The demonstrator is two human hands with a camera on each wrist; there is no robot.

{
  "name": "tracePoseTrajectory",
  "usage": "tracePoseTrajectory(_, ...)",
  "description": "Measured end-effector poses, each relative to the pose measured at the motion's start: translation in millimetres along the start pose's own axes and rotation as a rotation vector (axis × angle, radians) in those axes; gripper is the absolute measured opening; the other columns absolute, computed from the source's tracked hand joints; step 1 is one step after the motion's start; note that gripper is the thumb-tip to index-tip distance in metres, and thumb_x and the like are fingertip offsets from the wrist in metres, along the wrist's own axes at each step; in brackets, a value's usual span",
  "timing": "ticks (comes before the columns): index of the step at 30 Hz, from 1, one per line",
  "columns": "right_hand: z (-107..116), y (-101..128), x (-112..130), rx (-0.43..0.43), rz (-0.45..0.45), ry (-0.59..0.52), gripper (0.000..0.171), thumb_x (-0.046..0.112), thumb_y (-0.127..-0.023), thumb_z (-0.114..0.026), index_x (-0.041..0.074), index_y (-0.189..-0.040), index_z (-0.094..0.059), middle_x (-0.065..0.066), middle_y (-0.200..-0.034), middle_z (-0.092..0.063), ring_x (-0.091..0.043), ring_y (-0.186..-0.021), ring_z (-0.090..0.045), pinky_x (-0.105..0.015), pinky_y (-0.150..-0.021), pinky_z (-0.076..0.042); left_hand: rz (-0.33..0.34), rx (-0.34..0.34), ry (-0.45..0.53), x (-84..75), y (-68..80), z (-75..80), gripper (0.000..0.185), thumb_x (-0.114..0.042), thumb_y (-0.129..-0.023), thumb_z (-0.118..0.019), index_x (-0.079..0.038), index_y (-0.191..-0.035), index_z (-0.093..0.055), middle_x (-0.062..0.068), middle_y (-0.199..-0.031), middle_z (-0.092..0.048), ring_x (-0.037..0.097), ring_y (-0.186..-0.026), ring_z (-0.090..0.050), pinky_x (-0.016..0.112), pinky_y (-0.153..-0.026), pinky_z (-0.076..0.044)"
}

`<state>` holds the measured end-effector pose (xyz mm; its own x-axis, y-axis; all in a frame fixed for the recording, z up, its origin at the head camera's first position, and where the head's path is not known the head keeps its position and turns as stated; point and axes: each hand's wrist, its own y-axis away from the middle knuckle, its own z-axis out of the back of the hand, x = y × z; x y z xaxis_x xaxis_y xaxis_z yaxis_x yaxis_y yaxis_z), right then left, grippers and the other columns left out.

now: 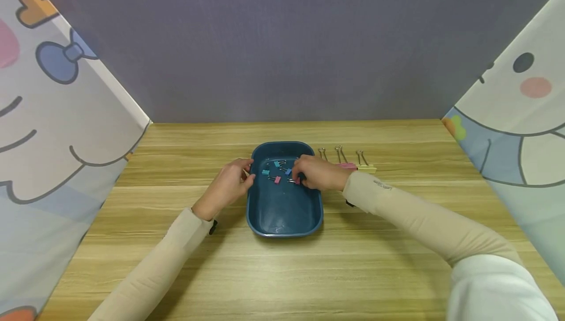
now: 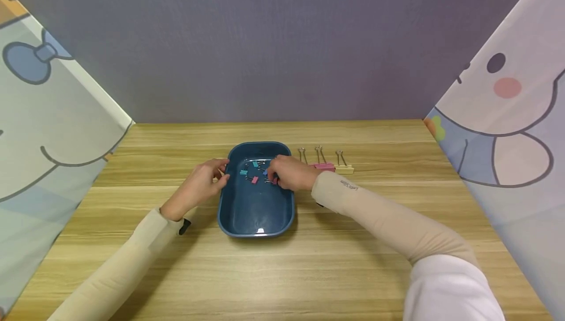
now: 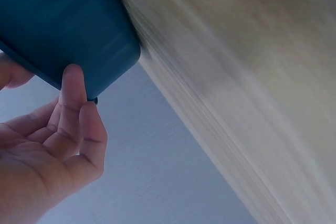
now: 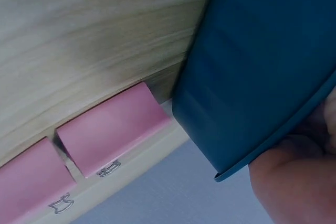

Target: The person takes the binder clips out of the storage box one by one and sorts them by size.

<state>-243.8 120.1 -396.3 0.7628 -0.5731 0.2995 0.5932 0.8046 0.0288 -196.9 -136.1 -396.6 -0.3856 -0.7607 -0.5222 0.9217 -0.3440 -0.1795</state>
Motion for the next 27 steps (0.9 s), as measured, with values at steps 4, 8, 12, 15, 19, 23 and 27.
tracePoseTrajectory(4,0.2,-1.4,0.9,0.017,-0.017,0.021,0.018,-0.003,-0.077,-0.069,0.011,-0.088,-0.072,0.002,-0.091,-0.062,-0.019,-0.089,-0.052,-0.035,-0.080,-0.046,0.005,0.003,0.003,0.2,-0.2,0.0,0.041,-0.005,-0.086,-0.065,0.009,-0.124,-0.054,0.011,-0.095,-0.058,0.017,-0.074,-0.060,0.024,-0.056,-0.050)
tracePoseTrajectory(8,1.0,-3.1,2.6,0.023,-0.014,0.048,0.018,-0.003,-0.078,-0.069,0.011,-0.089,-0.072,0.001,-0.092,-0.063,-0.019,-0.089,-0.053,-0.035,-0.080,-0.047,0.014,0.005,0.004,0.0,-0.6,0.1,0.041,-0.005,-0.086,-0.066,0.009,-0.124,-0.054,0.012,-0.095,-0.058,0.018,-0.074,-0.060,0.024,-0.056,-0.050)
tracePoseTrajectory(12,0.6,-5.3,3.7,0.017,-0.005,0.049,0.018,-0.005,-0.079,-0.068,0.010,-0.088,-0.073,0.000,-0.093,-0.064,-0.020,-0.089,-0.055,-0.035,-0.081,-0.048,0.016,0.009,0.004,-0.1,-0.4,0.1,0.042,-0.005,-0.086,-0.066,0.009,-0.124,-0.054,0.012,-0.094,-0.058,0.018,-0.074,-0.060,0.024,-0.056,-0.050)
tracePoseTrajectory(15,0.2,-6.6,4.2,0.014,-0.009,0.048,0.018,-0.006,-0.079,-0.067,0.010,-0.087,-0.072,0.000,-0.090,-0.064,-0.019,-0.088,-0.056,-0.035,-0.080,-0.048,0.011,0.008,-0.001,0.5,-0.7,-0.4,0.041,-0.005,-0.086,-0.066,0.010,-0.123,-0.054,0.011,-0.093,-0.058,0.017,-0.073,-0.060,0.023,-0.056,-0.050)
tracePoseTrajectory(19,-0.8,-8.6,4.8,0.016,-0.028,0.051,0.017,-0.005,-0.080,-0.068,0.010,-0.085,-0.072,0.001,-0.086,-0.063,-0.018,-0.082,-0.054,-0.034,-0.077,-0.047,0.008,0.003,0.000,0.7,-1.1,-0.7,0.041,-0.004,-0.086,-0.066,0.010,-0.123,-0.055,0.011,-0.093,-0.058,0.017,-0.072,-0.059,0.023,-0.056,-0.050)
tracePoseTrajectory(23,-2.3,-10.6,4.8,0.023,-0.044,0.063,0.015,-0.002,-0.080,-0.069,0.012,-0.083,-0.071,0.003,-0.082,-0.061,-0.017,-0.078,-0.052,-0.032,-0.072,-0.047,0.014,0.003,0.001,-0.1,-1.3,-0.3,0.041,-0.004,-0.086,-0.066,0.010,-0.123,-0.055,0.011,-0.093,-0.059,0.017,-0.072,-0.059,0.024,-0.056,-0.050)
tracePoseTrajectory(27,-3.0,-11.8,3.9,0.019,-0.038,0.066,0.014,0.001,-0.079,-0.071,0.015,-0.078,-0.069,0.005,-0.078,-0.060,-0.015,-0.075,-0.051,-0.030,-0.068,-0.046,0.015,0.002,0.001,-0.5,-1.4,-0.4,0.041,-0.004,-0.086,-0.066,0.010,-0.122,-0.055,0.012,-0.093,-0.059,0.018,-0.073,-0.060,0.024,-0.057,-0.050)
